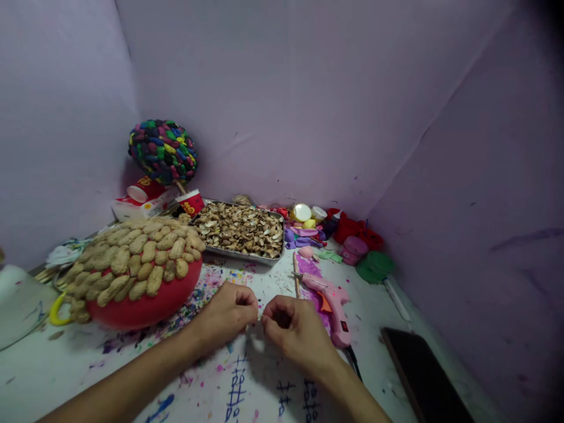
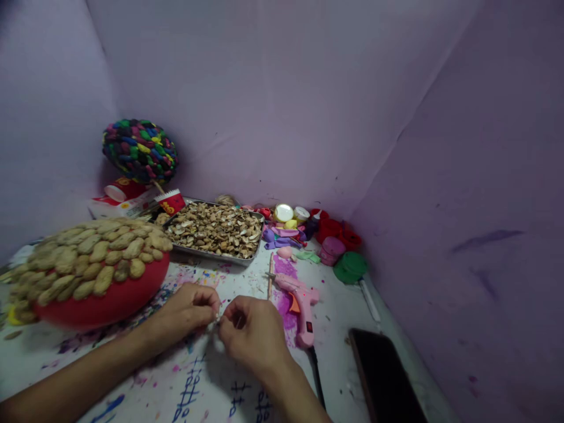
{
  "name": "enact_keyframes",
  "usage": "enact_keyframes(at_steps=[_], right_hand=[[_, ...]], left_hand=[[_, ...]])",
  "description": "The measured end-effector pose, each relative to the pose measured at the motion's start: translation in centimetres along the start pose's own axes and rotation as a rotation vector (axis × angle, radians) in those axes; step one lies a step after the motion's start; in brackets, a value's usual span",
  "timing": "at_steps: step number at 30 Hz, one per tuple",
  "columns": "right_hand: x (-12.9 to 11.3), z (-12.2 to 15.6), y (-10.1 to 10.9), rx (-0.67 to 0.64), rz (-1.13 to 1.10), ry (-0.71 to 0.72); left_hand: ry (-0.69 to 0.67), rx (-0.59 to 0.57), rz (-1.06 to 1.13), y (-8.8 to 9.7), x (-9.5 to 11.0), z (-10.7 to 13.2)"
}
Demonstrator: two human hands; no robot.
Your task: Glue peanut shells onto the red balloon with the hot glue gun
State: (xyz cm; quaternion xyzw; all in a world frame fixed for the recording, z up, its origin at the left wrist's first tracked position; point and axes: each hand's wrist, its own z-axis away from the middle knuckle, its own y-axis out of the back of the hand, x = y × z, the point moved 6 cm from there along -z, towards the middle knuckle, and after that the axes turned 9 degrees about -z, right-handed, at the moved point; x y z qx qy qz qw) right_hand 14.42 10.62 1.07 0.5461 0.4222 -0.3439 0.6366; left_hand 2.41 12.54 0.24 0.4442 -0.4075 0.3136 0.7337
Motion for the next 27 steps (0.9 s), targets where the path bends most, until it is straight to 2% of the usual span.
enact_keyframes(at_steps=[3,5,7,10,12,15,19,21,27], right_hand=[[-0.7,0.2,0.1,0.002,0.143,0.091],[-0.8,0.1,0.2,0.031,0.176,0.108],[-0.2,-0.1,0.2,0.036,0.044,0.044],[1.3,-0.6,0.1,0.051,-0.305,-0.115],[1.9,-0.8,0.1,0.074,-0.421,-0.18],[2.2,-0.9,0.2,0.093,-0.432,-0.209],[2.0,-0.6,0.2,0.116,-0.417,-0.206],[2.0,-0.5,0.2,0.116,-0.412,-0.201],[1.8,-0.6,-0.2,0.062,-0.442,-0.185]], left_hand=[[0.076,-0.072,0.143,-0.2,-0.5,-0.1],[0.099,-0.057,0.204,0.0,-0.9,-0.3],[0.076,0.049,0.141,0.8,-1.3,-0.8],[-0.03,0.281,-0.112,2.1,-1.7,-1.4],[-0.067,0.337,-0.224,2.3,-1.9,-1.6],[-0.104,0.313,-0.217,2.1,-1.1,-1.1],[-0.097,0.127,-0.101,1.1,0.9,0.1],[-0.088,0.078,-0.094,0.7,1.4,0.5],[-0.028,0.15,-0.086,1.0,0.7,0.2]])
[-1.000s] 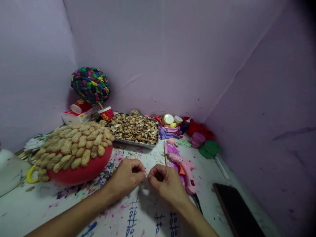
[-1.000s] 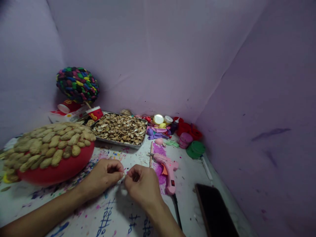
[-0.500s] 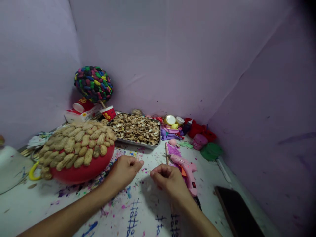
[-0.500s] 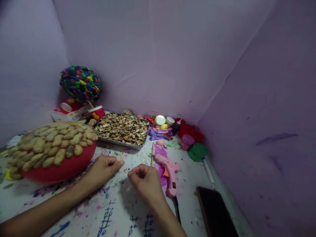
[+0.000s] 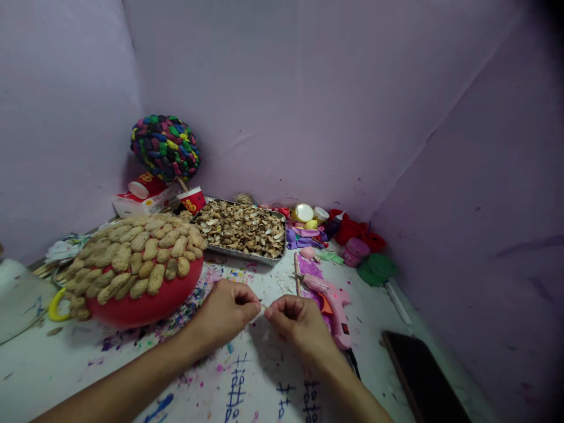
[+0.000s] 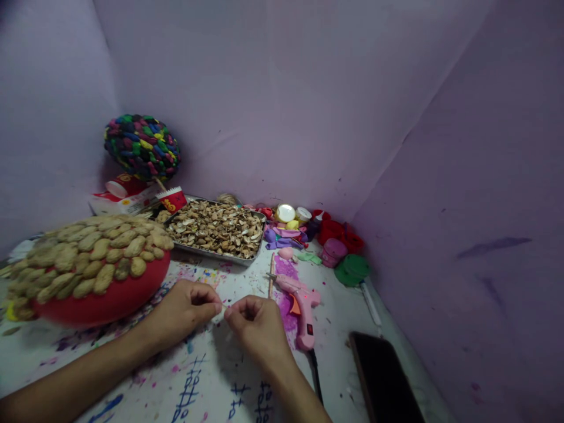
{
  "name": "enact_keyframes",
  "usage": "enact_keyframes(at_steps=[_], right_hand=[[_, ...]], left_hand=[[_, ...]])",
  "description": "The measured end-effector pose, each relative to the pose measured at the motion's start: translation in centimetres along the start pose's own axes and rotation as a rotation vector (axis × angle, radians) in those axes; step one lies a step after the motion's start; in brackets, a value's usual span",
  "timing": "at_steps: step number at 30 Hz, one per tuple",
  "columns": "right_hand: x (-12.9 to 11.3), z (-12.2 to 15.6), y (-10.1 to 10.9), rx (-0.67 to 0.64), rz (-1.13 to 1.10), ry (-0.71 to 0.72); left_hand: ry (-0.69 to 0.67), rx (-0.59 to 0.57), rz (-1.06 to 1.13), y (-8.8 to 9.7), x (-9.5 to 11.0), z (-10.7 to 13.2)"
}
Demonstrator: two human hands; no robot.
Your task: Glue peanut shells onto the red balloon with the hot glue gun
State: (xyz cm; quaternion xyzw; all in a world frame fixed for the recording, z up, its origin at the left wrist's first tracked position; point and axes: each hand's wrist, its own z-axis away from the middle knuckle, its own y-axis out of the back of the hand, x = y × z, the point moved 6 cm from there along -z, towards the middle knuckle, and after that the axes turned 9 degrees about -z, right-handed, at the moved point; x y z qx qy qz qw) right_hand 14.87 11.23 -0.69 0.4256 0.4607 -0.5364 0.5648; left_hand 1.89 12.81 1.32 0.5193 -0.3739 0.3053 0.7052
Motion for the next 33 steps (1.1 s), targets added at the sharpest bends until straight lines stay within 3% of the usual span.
enact_keyframes(at_steps=[7,13,19,24,29,33], right_hand=[[0.1,-0.2,0.4,0.015,-0.062,0.026],[-0.6,0.3,0.0,0.014,0.151,0.119],[-0.9,0.4,0.6,0.116,0.147,0.146],[-1.1,0.4,0.8,0.155,0.139,0.138],[-0.8,0.3,0.5,0.139,0.128,0.114],[-0.8,0.4,0.7,0.144,0.116,0.12]], left_hand=[[0.131,0.066,0.113,0.7,-0.7,-0.3],[0.158,0.042,0.126,0.2,-0.9,0.0],[0.083,-0.036,0.166,-0.2,-0.4,-0.1],[0.111,0.027,0.193,0.3,-1.3,-0.5],[-0.014,0.011,0.072,-0.1,-1.1,-0.4],[-0.019,0.055,0.074,0.1,-0.7,-0.3]])
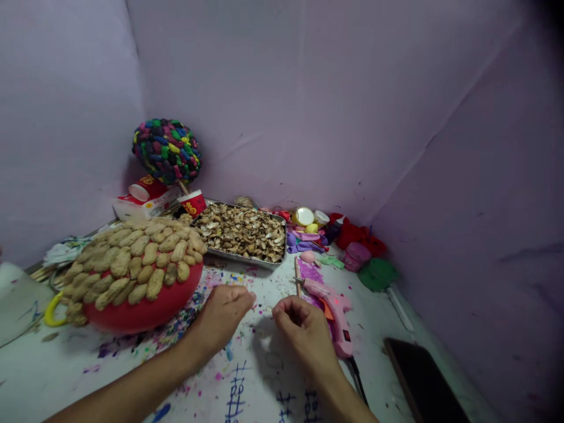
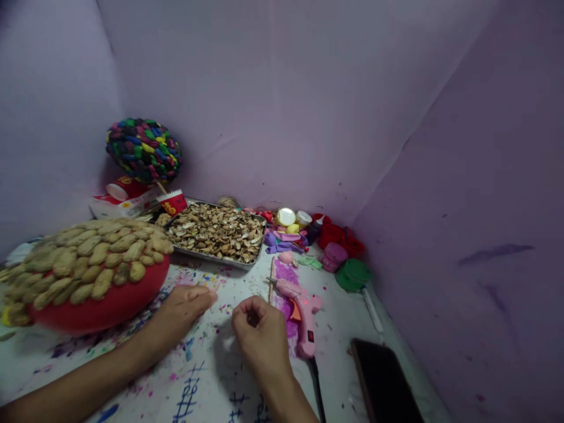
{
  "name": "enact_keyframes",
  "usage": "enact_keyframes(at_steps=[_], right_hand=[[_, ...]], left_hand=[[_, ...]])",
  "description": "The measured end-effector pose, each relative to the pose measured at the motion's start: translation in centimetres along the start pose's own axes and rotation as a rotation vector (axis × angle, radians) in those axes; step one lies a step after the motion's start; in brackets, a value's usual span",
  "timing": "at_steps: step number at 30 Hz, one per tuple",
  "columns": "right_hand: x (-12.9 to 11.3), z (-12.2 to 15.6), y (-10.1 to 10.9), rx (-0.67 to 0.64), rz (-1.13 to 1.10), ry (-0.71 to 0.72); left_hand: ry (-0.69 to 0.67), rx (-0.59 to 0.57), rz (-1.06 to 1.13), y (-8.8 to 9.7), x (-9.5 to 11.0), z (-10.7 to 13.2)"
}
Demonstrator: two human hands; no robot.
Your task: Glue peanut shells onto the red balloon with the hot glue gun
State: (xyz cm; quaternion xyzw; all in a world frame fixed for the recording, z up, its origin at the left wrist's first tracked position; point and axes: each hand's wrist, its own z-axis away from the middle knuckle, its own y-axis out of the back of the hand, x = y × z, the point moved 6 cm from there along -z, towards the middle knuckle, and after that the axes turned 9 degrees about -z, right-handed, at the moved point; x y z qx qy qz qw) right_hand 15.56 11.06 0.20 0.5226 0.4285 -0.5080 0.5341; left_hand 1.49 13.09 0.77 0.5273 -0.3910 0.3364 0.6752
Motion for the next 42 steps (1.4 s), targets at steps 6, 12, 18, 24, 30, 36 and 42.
enact_keyframes(at_steps=[6,12,18,24,30,36,42], right_hand=[[0.0,-0.1,0.2,0.032,0.033,0.006],[0.3,0.1,0.1,0.005,0.101,-0.004],[0.4,0.3,-0.6,-0.022,0.115,-0.001],[-3.3,-0.1,3.9,0.102,0.485,0.144],[-2.3,-0.8,11.9,0.123,1.145,-0.211],[1.1,-1.2,11.5,0.023,0.881,-0.274],[2.3,-2.2,12.1,0.103,0.594,-0.315]], left_hand=[[0.071,-0.078,0.089,-0.5,0.4,0.2],[0.102,-0.076,0.075,-0.5,0.2,0.3],[0.031,-0.028,-0.01,-0.5,0.6,0.5],[0.086,0.086,0.02,0.4,-0.1,0.1],[0.107,0.107,0.128,0.4,0.1,0.2],[0.019,-0.349,0.368,-6.6,2.6,2.1],[-0.052,-0.424,0.288,-10.6,1.4,1.6]])
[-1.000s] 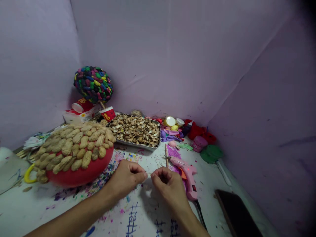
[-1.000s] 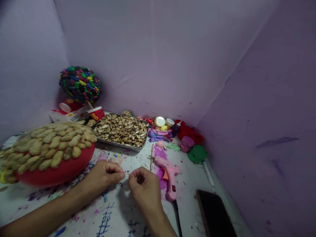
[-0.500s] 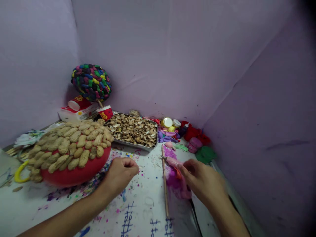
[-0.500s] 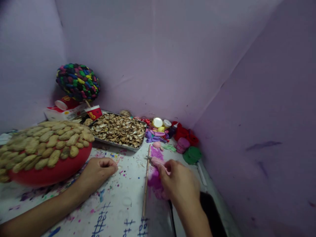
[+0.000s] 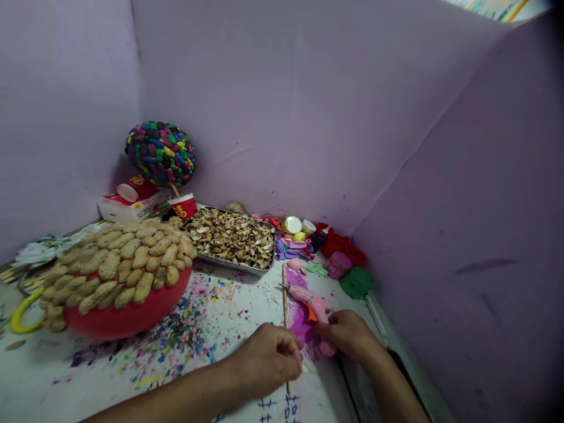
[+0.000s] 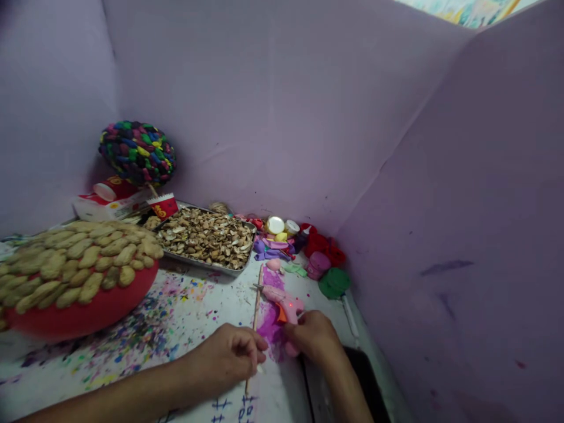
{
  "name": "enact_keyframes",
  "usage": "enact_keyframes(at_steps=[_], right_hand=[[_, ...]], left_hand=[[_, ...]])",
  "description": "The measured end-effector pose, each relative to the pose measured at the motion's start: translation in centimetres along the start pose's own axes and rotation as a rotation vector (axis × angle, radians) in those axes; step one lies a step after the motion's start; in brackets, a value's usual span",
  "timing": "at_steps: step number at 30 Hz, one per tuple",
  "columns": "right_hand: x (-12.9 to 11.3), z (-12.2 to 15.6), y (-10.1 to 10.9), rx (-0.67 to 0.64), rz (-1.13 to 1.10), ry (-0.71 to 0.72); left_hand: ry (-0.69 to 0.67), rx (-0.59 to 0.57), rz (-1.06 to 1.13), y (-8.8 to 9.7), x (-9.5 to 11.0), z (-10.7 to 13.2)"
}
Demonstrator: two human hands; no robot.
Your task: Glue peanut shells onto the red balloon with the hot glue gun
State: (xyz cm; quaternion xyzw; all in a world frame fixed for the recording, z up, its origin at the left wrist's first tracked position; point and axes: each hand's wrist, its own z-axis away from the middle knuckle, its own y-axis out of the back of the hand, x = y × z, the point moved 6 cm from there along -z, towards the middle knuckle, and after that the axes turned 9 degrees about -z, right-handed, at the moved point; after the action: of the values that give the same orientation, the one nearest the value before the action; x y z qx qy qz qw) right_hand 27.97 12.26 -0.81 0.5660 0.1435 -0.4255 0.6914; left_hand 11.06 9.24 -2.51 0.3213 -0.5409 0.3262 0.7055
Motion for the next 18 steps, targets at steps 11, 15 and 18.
enact_keyframes(at_steps=[11,15,18], right_hand=[[-4.7,3.2,-1.2,-0.17,-0.98,0.195],[-6.1,4.5,-4.8,-0.235,-1.031,0.234],[-6.3,5.6,-7.1,-0.264,-1.069,0.249]], left_hand=[[0.141,0.304,-0.024,4.3,0.9,1.0],[0.172,0.637,-0.008,9.3,0.7,3.3],[0.208,0.743,0.038,10.8,-0.4,4.5]])
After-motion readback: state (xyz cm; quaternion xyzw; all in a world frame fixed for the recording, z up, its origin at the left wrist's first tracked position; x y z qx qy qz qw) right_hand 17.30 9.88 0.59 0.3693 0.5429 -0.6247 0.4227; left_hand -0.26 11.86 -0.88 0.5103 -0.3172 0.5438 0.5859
